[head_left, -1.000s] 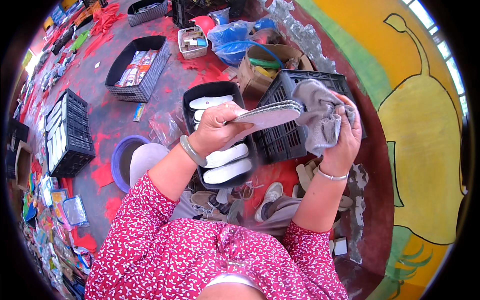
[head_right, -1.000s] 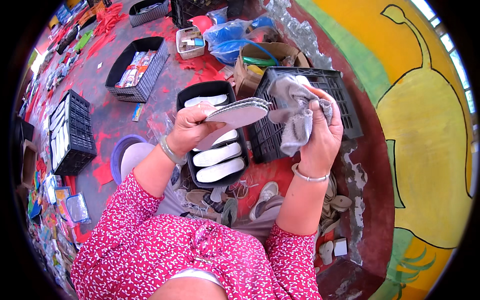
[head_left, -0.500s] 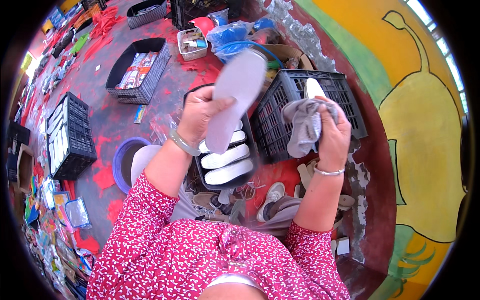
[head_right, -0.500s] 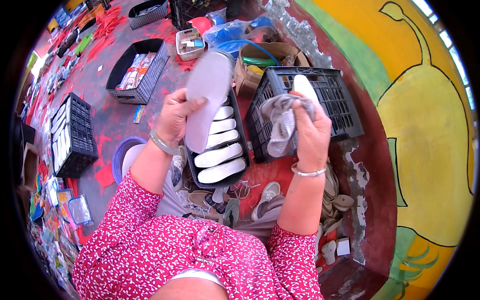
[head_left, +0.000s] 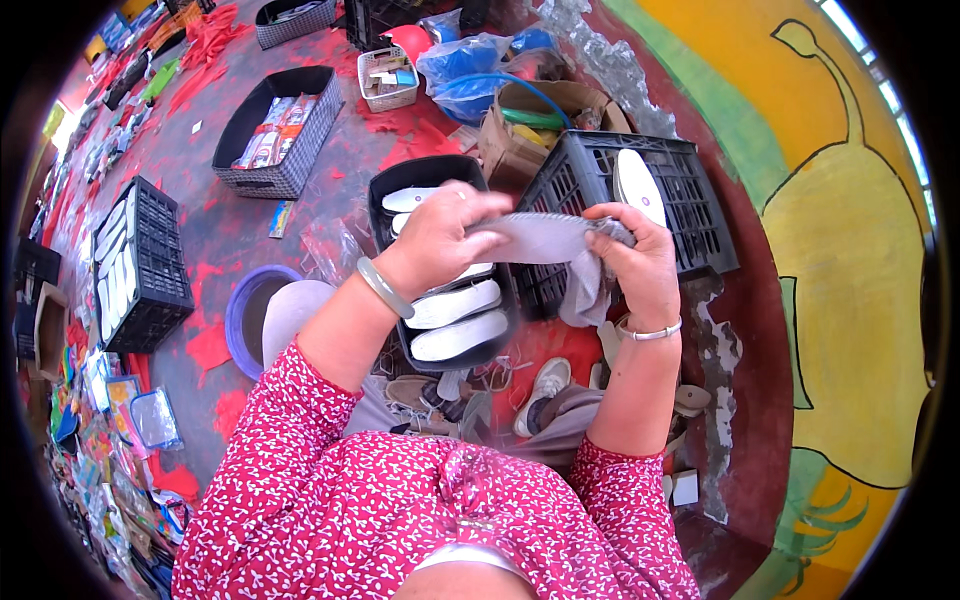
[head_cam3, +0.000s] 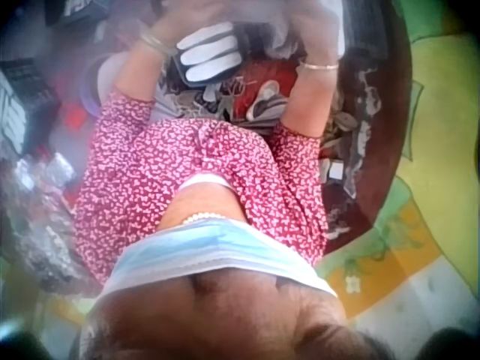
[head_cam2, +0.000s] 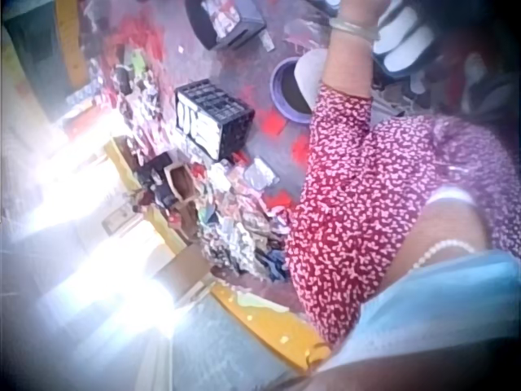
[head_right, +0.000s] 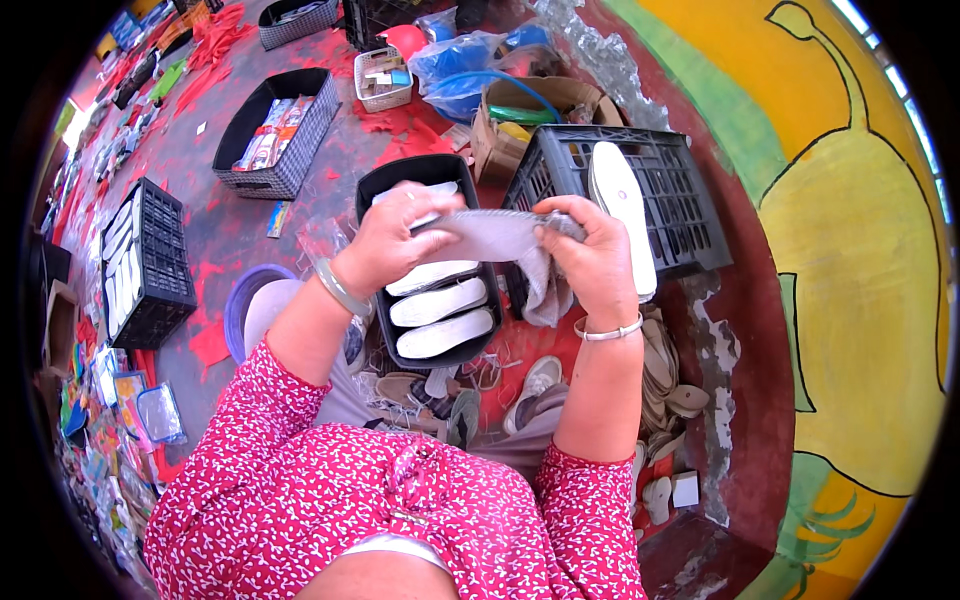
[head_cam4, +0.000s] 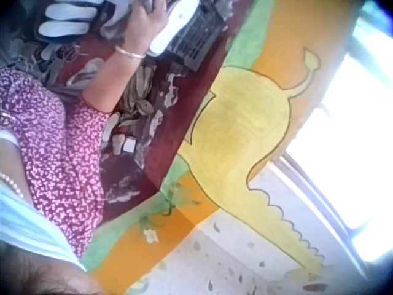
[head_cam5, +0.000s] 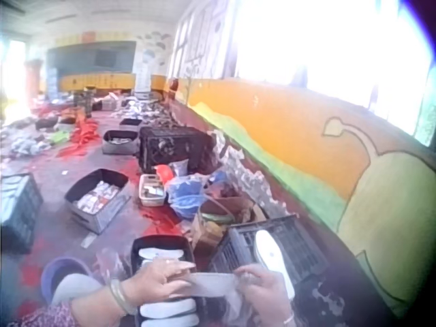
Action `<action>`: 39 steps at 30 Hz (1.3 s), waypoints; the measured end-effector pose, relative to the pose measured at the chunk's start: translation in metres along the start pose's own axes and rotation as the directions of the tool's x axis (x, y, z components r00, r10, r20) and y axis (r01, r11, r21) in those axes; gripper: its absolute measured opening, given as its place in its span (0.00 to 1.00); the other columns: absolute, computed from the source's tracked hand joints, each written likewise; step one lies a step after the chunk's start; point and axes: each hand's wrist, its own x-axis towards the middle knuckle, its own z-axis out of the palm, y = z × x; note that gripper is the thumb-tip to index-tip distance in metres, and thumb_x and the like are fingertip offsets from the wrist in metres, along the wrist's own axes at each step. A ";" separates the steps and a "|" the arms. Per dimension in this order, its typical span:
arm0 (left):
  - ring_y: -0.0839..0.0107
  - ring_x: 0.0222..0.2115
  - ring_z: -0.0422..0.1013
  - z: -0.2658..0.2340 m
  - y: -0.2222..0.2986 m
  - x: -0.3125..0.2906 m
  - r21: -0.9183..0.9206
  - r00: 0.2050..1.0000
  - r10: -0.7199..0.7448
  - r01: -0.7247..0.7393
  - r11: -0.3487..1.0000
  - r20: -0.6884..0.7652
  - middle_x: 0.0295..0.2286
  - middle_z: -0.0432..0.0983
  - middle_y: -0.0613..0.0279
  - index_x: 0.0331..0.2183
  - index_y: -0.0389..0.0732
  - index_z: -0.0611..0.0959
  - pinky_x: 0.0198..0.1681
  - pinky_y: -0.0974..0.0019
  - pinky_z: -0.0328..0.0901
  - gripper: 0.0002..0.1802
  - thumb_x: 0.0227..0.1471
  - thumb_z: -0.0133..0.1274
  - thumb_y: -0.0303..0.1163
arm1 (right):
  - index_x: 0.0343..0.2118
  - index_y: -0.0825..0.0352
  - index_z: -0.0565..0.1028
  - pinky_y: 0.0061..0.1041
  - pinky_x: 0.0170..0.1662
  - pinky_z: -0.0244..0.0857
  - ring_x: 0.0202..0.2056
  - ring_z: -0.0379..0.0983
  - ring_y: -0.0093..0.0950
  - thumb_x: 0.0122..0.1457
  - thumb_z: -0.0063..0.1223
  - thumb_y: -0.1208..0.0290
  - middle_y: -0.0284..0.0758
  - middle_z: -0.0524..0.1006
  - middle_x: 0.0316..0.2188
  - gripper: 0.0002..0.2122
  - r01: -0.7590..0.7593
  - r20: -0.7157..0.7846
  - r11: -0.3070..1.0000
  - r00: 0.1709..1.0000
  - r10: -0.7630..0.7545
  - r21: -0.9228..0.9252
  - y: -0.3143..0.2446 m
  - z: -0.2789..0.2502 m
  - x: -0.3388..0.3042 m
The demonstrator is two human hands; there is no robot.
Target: The person picks up shoe insoles, wipes them with a cloth, and stacks them into a black storage crate.
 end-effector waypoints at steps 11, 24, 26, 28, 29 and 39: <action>0.73 0.42 0.67 0.026 -0.001 0.002 -0.971 0.796 -0.602 0.097 0.220 -0.056 0.41 0.70 0.62 0.44 0.39 0.69 0.46 0.68 0.60 0.20 0.55 0.48 0.42 | 0.38 0.70 0.70 0.16 0.30 0.67 0.27 0.72 0.20 0.52 0.51 0.83 0.34 0.74 0.28 0.10 0.045 -0.230 0.685 0.956 0.181 0.727 0.012 0.057 0.002; 0.66 0.32 0.73 -0.011 -0.026 0.009 -0.998 0.771 -0.635 0.000 0.070 -0.044 0.34 0.73 0.57 0.46 0.40 0.67 0.36 0.62 0.70 0.17 0.56 0.46 0.32 | 0.50 0.72 0.61 0.29 0.48 0.64 0.41 0.71 0.30 0.49 0.50 0.82 0.39 0.72 0.40 0.23 -0.165 0.122 0.646 0.986 0.111 0.745 -0.003 0.041 -0.003; 0.67 0.31 0.73 -0.010 -0.018 0.009 -0.997 0.812 -0.579 0.064 -0.046 0.079 0.34 0.73 0.58 0.47 0.40 0.67 0.35 0.64 0.71 0.17 0.55 0.46 0.32 | 0.47 0.71 0.66 0.28 0.48 0.64 0.43 0.70 0.30 0.49 0.49 0.85 0.39 0.72 0.42 0.20 0.062 -0.053 0.759 0.998 -0.036 0.648 -0.009 0.047 -0.008; 0.69 0.33 0.73 -0.004 -0.010 0.010 -0.987 0.811 -0.564 0.109 -0.116 0.156 0.35 0.73 0.59 0.47 0.40 0.67 0.37 0.65 0.70 0.17 0.56 0.45 0.32 | 0.45 0.69 0.69 0.26 0.48 0.63 0.44 0.69 0.30 0.48 0.49 0.87 0.38 0.71 0.43 0.19 0.287 -0.211 0.868 0.953 -0.216 0.405 -0.015 0.070 -0.018; 0.69 0.36 0.72 0.002 -0.012 0.008 -0.979 0.825 -0.530 0.134 -0.152 0.195 0.36 0.72 0.59 0.48 0.39 0.67 0.40 0.64 0.69 0.17 0.57 0.45 0.32 | 0.41 0.67 0.73 0.23 0.48 0.62 0.44 0.69 0.29 0.45 0.48 0.90 0.37 0.71 0.42 0.19 0.492 -0.201 0.866 0.860 -0.468 0.086 0.000 0.076 -0.014; 0.80 0.35 0.71 0.021 0.013 -0.005 -0.856 0.817 -0.319 0.516 0.034 0.480 0.38 0.72 0.64 0.49 0.38 0.68 0.37 0.74 0.68 0.22 0.53 0.51 0.33 | 0.33 0.67 0.73 0.27 0.44 0.62 0.39 0.70 0.34 0.40 0.45 0.89 0.39 0.72 0.33 0.16 0.492 -0.299 0.765 0.720 -0.626 -0.416 0.011 0.065 0.000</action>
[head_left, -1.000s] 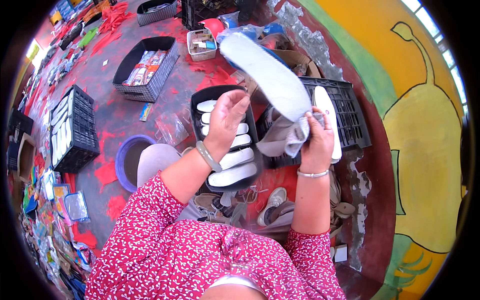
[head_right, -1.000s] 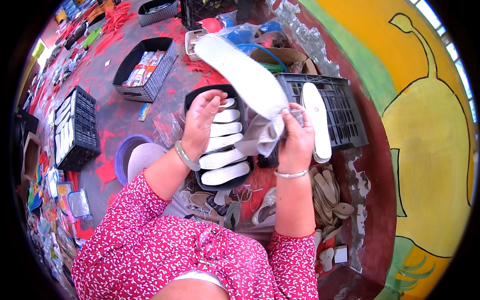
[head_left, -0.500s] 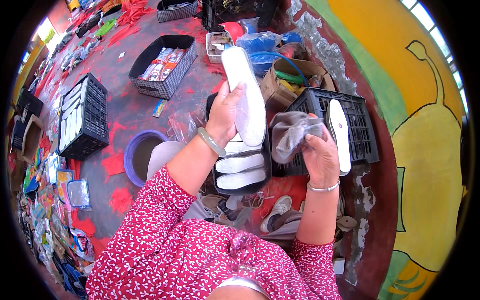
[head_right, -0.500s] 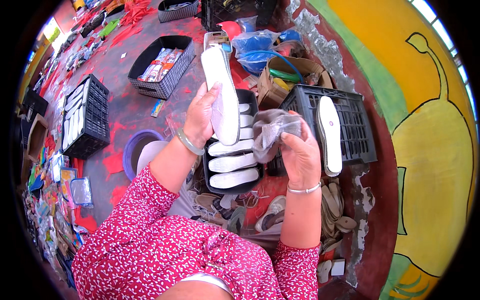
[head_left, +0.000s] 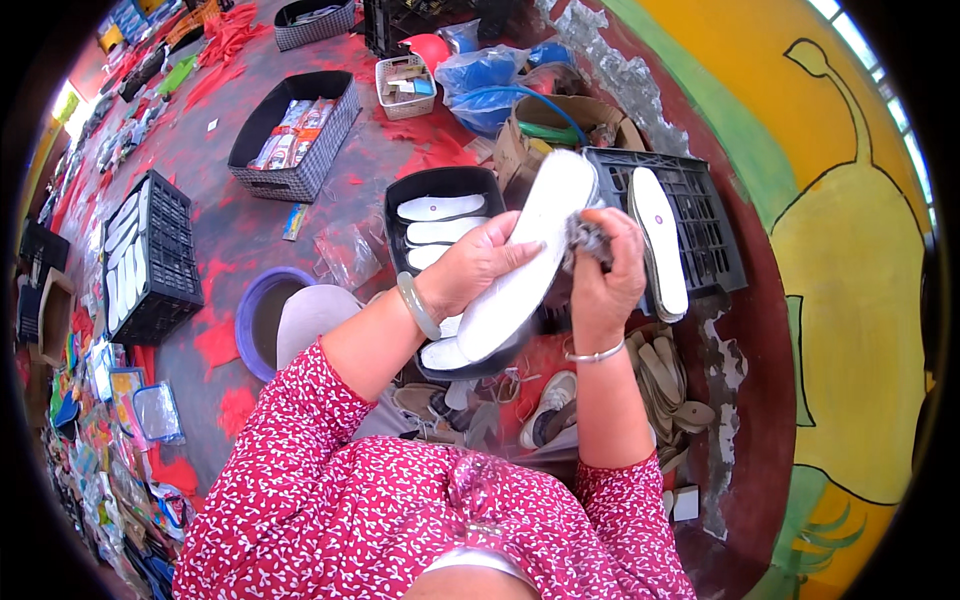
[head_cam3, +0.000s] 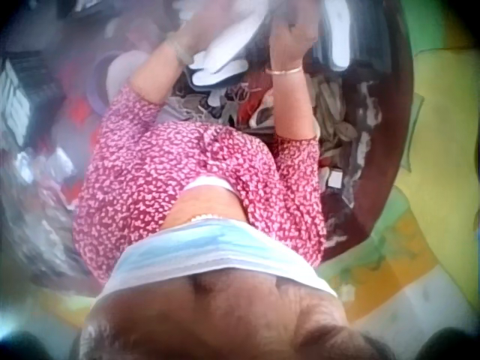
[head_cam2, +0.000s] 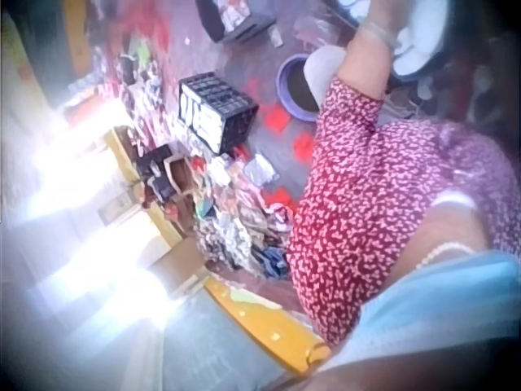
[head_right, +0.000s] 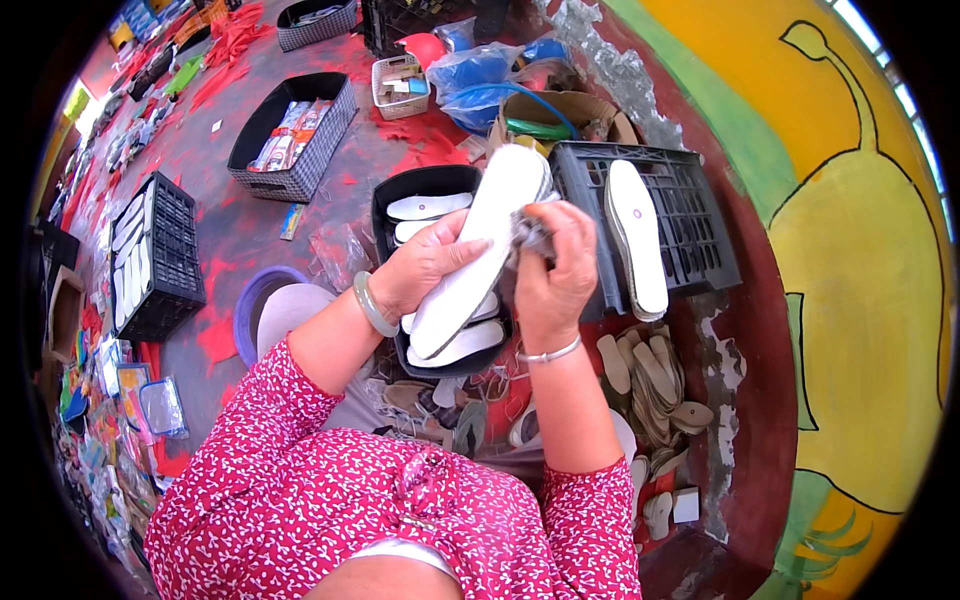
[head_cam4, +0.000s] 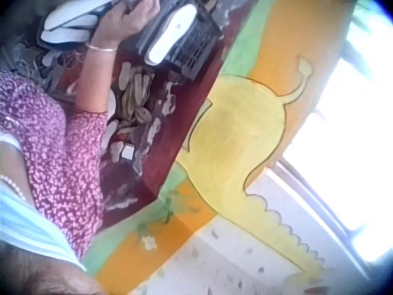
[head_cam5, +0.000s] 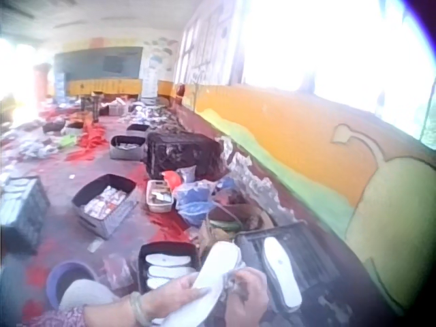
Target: The person picks up shoe insoles, wipes them with a cloth, and stacks them into a black storage crate.
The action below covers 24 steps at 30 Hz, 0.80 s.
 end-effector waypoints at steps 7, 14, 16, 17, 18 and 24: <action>0.83 0.31 0.71 0.013 -0.004 -0.006 0.114 0.988 -0.135 0.127 0.985 0.068 0.36 0.74 0.66 0.49 0.37 0.68 0.34 0.77 0.67 0.21 0.54 0.50 0.32 | 0.37 0.68 0.73 0.26 0.45 0.62 0.38 0.70 0.31 0.42 0.46 0.89 0.36 0.73 0.35 0.17 -0.186 -0.072 0.974 0.978 0.196 0.126 0.014 -0.025 0.016; 0.79 0.31 0.72 -0.003 0.000 0.003 0.073 0.998 0.034 -0.031 0.997 -0.051 0.36 0.74 0.64 0.48 0.38 0.69 0.34 0.75 0.68 0.21 0.53 0.50 0.33 | 0.34 0.67 0.74 0.24 0.47 0.62 0.41 0.70 0.29 0.42 0.47 0.89 0.36 0.73 0.36 0.15 -0.116 0.111 0.977 0.989 0.097 0.177 0.007 0.003 -0.006; 0.75 0.35 0.71 -0.012 0.004 0.006 0.009 0.989 0.109 -0.109 0.994 -0.096 0.38 0.73 0.61 0.47 0.37 0.68 0.39 0.71 0.68 0.20 0.54 0.49 0.33 | 0.34 0.67 0.75 0.24 0.48 0.61 0.42 0.69 0.30 0.41 0.46 0.89 0.35 0.73 0.35 0.15 -0.185 0.231 0.938 0.966 0.118 0.294 -0.005 0.010 -0.015; 0.73 0.37 0.71 -0.016 0.006 0.008 -0.002 0.978 0.160 -0.162 0.987 -0.130 0.39 0.72 0.59 0.47 0.37 0.68 0.41 0.69 0.68 0.19 0.55 0.48 0.33 | 0.33 0.67 0.74 0.25 0.47 0.60 0.41 0.69 0.32 0.39 0.45 0.90 0.36 0.74 0.35 0.16 -0.178 0.254 0.944 0.961 0.107 0.276 -0.012 0.013 -0.017; 0.71 0.40 0.70 -0.018 0.011 0.006 -0.007 0.975 0.172 -0.174 0.985 -0.143 0.40 0.71 0.58 0.47 0.36 0.67 0.44 0.66 0.67 0.19 0.55 0.47 0.32 | 0.32 0.67 0.74 0.25 0.47 0.61 0.41 0.69 0.33 0.38 0.45 0.90 0.37 0.74 0.34 0.16 -0.180 0.292 0.941 0.952 0.094 0.286 -0.018 0.013 -0.019; 0.69 0.41 0.70 -0.021 0.017 0.009 -0.072 0.986 0.140 -0.147 0.986 -0.091 0.41 0.71 0.56 0.47 0.35 0.66 0.45 0.66 0.66 0.18 0.56 0.45 0.32 | 0.31 0.67 0.74 0.29 0.44 0.62 0.38 0.68 0.37 0.36 0.45 0.89 0.37 0.74 0.33 0.17 0.036 0.265 0.985 0.961 -0.080 0.167 -0.040 0.010 -0.019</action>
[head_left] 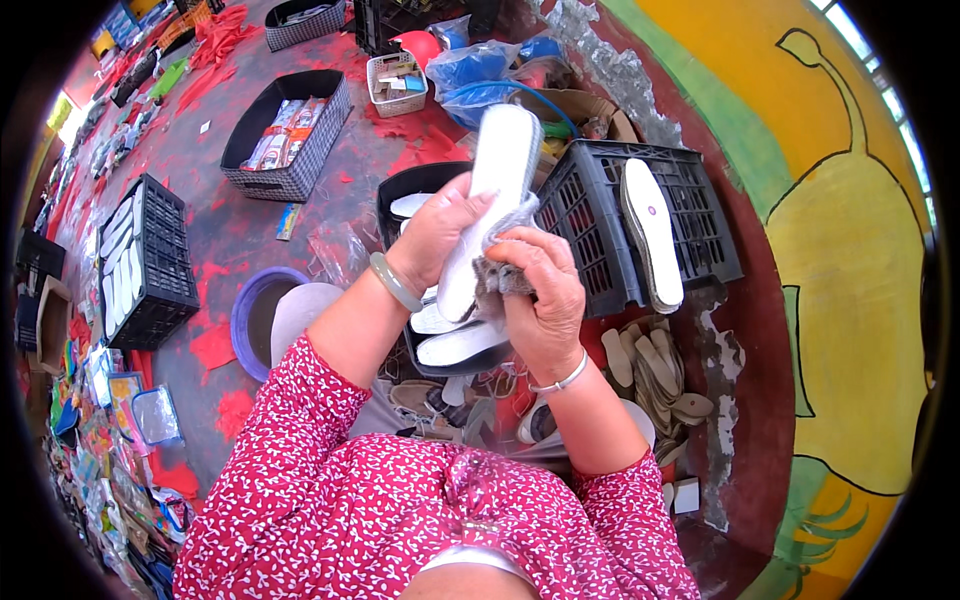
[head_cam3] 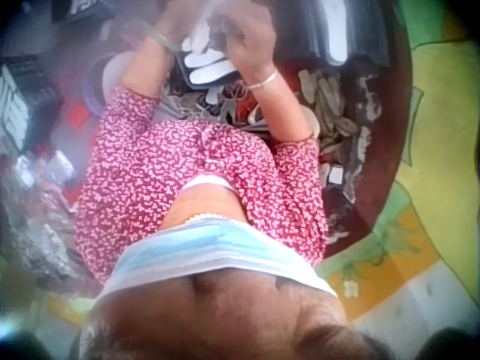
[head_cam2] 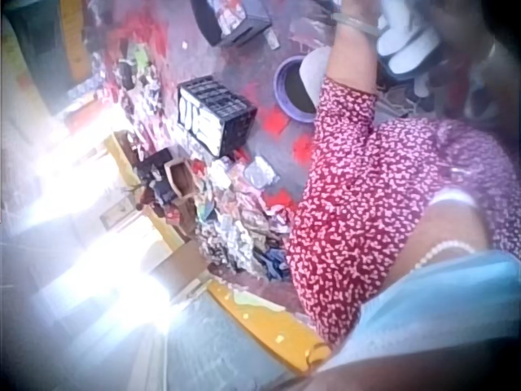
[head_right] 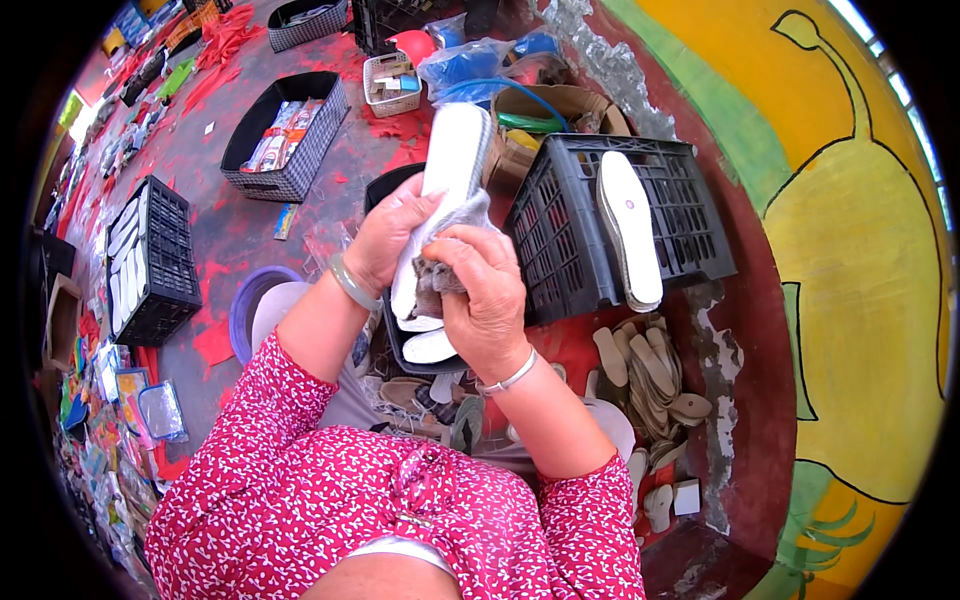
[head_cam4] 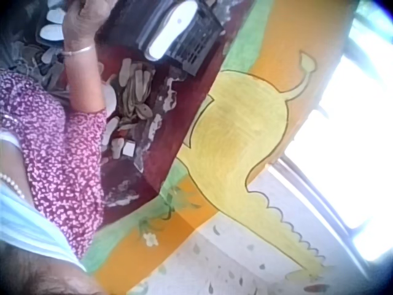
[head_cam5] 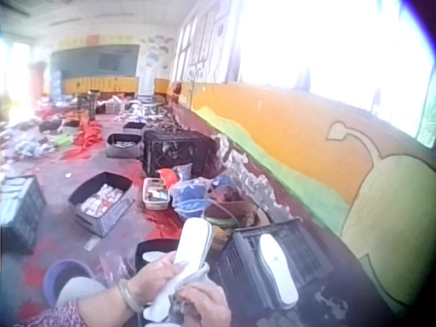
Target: The person picks up shoe insoles, wipes them with a cloth, and stacks them into a black storage crate.
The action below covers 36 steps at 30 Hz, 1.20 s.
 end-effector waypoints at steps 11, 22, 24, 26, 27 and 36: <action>0.82 0.35 0.70 0.021 -0.020 -0.018 0.306 0.900 -0.363 0.284 0.909 0.242 0.37 0.73 0.66 0.48 0.36 0.71 0.39 0.75 0.65 0.19 0.54 0.49 0.31 | 0.36 0.68 0.73 0.18 0.43 0.62 0.36 0.69 0.19 0.48 0.43 0.90 0.29 0.73 0.34 0.14 -0.297 -0.362 0.927 0.858 0.365 0.230 0.067 -0.067 0.020; 0.55 0.24 0.71 0.017 -0.029 -0.020 0.937 0.924 0.197 -0.289 -0.198 0.326 0.22 0.74 0.54 0.41 0.41 0.73 0.28 0.57 0.66 0.14 0.49 0.48 0.27 | 0.40 0.69 0.71 0.15 0.40 0.63 0.37 0.69 0.17 0.54 0.49 0.82 0.29 0.73 0.35 0.10 -0.401 -0.148 0.802 0.849 0.507 0.442 0.066 -0.080 0.023; 0.55 0.24 0.72 0.020 -0.029 -0.023 0.928 0.930 0.177 -0.272 -0.256 0.322 0.21 0.74 0.54 0.39 0.42 0.74 0.27 0.56 0.66 0.13 0.47 0.48 0.26 | 0.39 0.68 0.72 0.19 0.40 0.64 0.37 0.70 0.21 0.51 0.49 0.84 0.31 0.74 0.34 0.12 -0.361 -0.087 0.915 0.921 0.380 0.180 0.066 -0.060 0.019; 0.54 0.24 0.72 0.018 -0.030 -0.022 0.956 0.957 0.164 -0.203 -0.211 0.240 0.21 0.74 0.53 0.37 0.42 0.74 0.27 0.56 0.66 0.12 0.46 0.49 0.26 | 0.36 0.66 0.72 0.29 0.43 0.63 0.38 0.70 0.35 0.42 0.48 0.88 0.39 0.74 0.35 0.16 -0.066 -0.045 0.942 0.998 0.054 -0.329 0.055 -0.043 0.020; 0.54 0.24 0.72 0.016 -0.032 -0.021 0.968 0.968 0.156 -0.167 -0.188 0.198 0.21 0.74 0.53 0.36 0.41 0.74 0.26 0.55 0.66 0.12 0.45 0.49 0.26 | 0.34 0.66 0.72 0.33 0.44 0.62 0.39 0.69 0.39 0.39 0.47 0.88 0.40 0.73 0.35 0.16 0.019 -0.039 0.920 0.999 -0.037 -0.392 0.046 -0.031 0.020; 0.55 0.23 0.72 0.013 -0.023 -0.021 0.929 0.916 0.245 -0.247 -0.276 0.317 0.21 0.74 0.53 0.40 0.37 0.73 0.26 0.56 0.65 0.15 0.46 0.49 0.26 | 0.31 0.68 0.74 0.31 0.42 0.65 0.36 0.71 0.37 0.39 0.47 0.87 0.38 0.74 0.32 0.14 0.128 -0.011 0.873 0.989 -0.151 -0.470 0.039 -0.023 0.019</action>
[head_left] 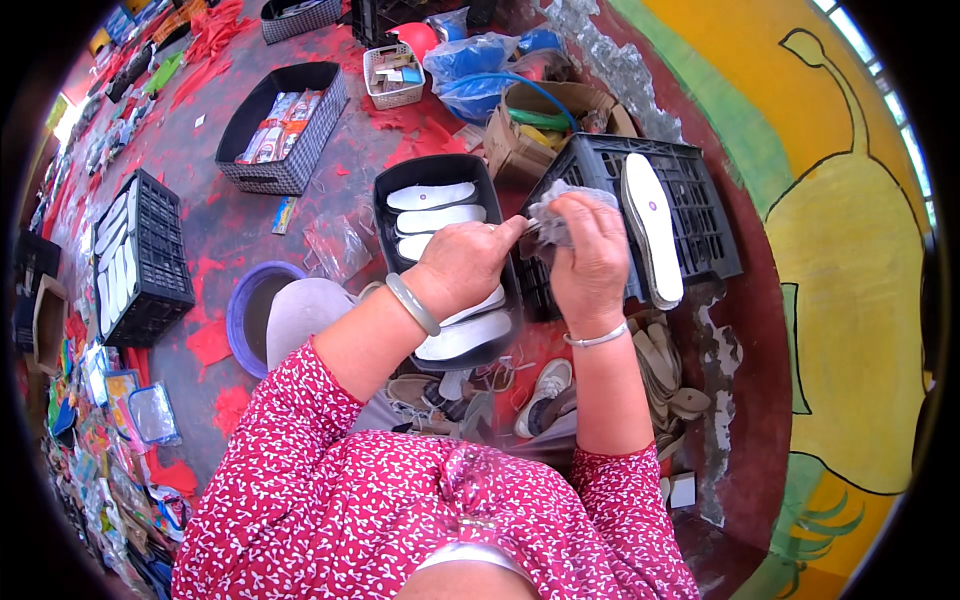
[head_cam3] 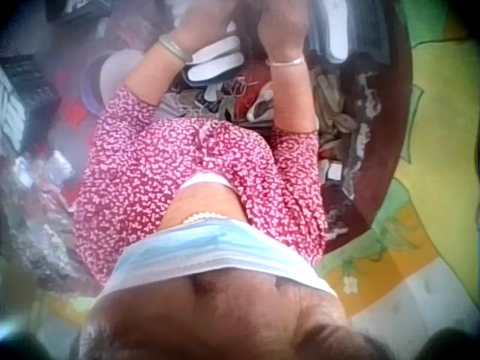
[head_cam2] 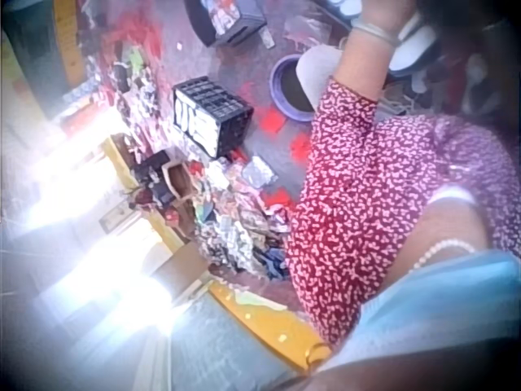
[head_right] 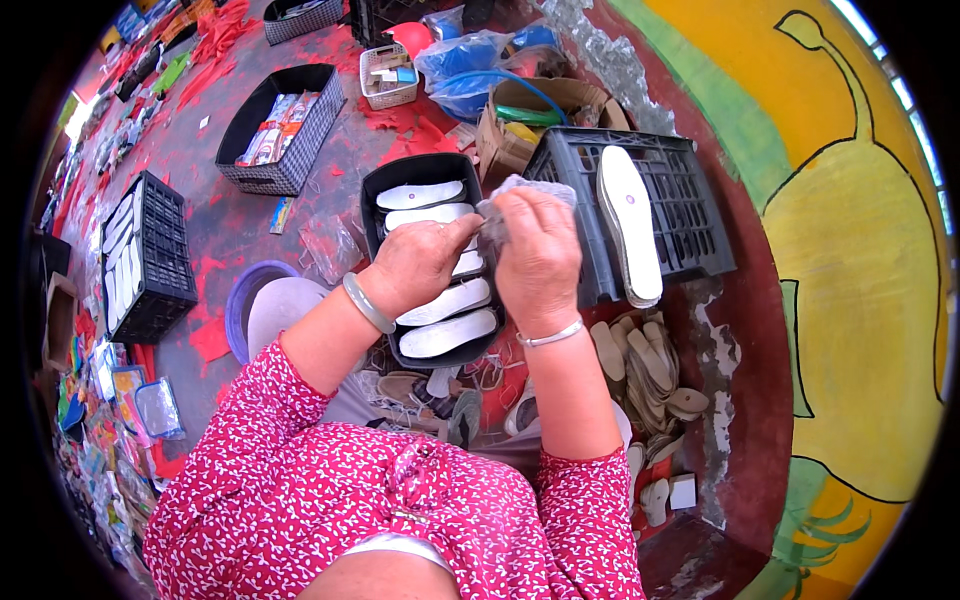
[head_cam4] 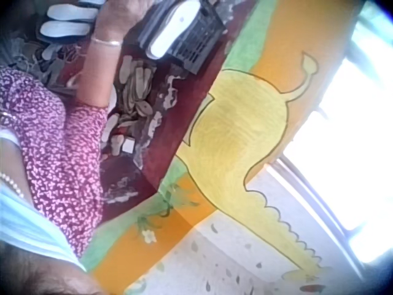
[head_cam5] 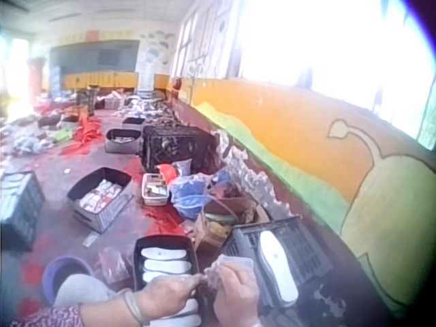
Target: The person picks up shoe insoles, wipes them with a cloth, and stacks them into a black storage crate.
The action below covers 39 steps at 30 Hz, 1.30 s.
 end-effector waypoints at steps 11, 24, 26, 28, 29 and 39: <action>0.57 0.21 0.71 -0.004 0.001 -0.001 -0.106 0.982 0.079 -0.098 0.990 -0.169 0.19 0.72 0.54 0.41 0.39 0.74 0.24 0.59 0.64 0.16 0.46 0.52 0.25 | 0.38 0.69 0.73 0.16 0.40 0.62 0.35 0.67 0.16 0.53 0.49 0.82 0.28 0.73 0.33 0.09 -0.482 -0.098 0.756 0.812 0.575 0.444 0.064 -0.048 0.000; 0.54 0.27 0.73 0.003 0.006 -0.003 -0.250 0.989 -0.150 0.144 0.957 -0.004 0.24 0.75 0.50 0.38 0.38 0.76 0.29 0.60 0.67 0.15 0.43 0.53 0.24 | 0.36 0.68 0.73 0.31 0.47 0.61 0.47 0.69 0.36 0.45 0.47 0.80 0.39 0.74 0.39 0.12 0.111 0.071 0.992 0.992 -0.107 -0.064 -0.018 0.013 -0.010; 0.55 0.32 0.74 0.003 -0.003 -0.005 -0.319 0.977 -0.212 0.209 0.924 0.027 0.29 0.76 0.48 0.37 0.38 0.76 0.33 0.65 0.67 0.15 0.41 0.53 0.23 | 0.37 0.68 0.73 0.31 0.47 0.61 0.47 0.68 0.35 0.46 0.47 0.78 0.38 0.73 0.41 0.12 0.138 0.084 0.989 0.987 -0.133 -0.047 -0.029 0.019 -0.016; 0.57 0.32 0.74 0.012 -0.012 -0.006 -0.524 0.958 -0.283 0.267 0.809 0.052 0.29 0.76 0.49 0.36 0.38 0.77 0.33 0.66 0.67 0.14 0.41 0.54 0.23 | 0.37 0.67 0.73 0.30 0.47 0.62 0.46 0.69 0.35 0.45 0.48 0.79 0.38 0.73 0.40 0.14 0.145 0.047 0.989 0.988 -0.147 0.028 -0.032 0.027 -0.022; 0.58 0.32 0.74 0.015 -0.015 -0.007 -0.616 0.947 -0.314 0.289 0.733 0.071 0.30 0.76 0.50 0.35 0.38 0.77 0.33 0.67 0.67 0.14 0.40 0.54 0.23 | 0.37 0.67 0.73 0.30 0.46 0.62 0.46 0.69 0.35 0.44 0.48 0.80 0.38 0.73 0.39 0.14 0.133 0.034 0.989 0.990 -0.136 0.060 -0.032 0.028 -0.023; 0.68 0.24 0.73 -0.005 0.001 0.000 -0.415 0.973 0.130 -0.199 0.888 -0.189 0.26 0.76 0.58 0.42 0.35 0.76 0.28 0.68 0.67 0.17 0.46 0.52 0.20 | 0.36 0.69 0.73 0.30 0.45 0.65 0.38 0.72 0.37 0.40 0.45 0.88 0.40 0.75 0.34 0.17 -0.104 -0.214 0.967 0.975 0.053 -0.234 0.044 -0.049 0.008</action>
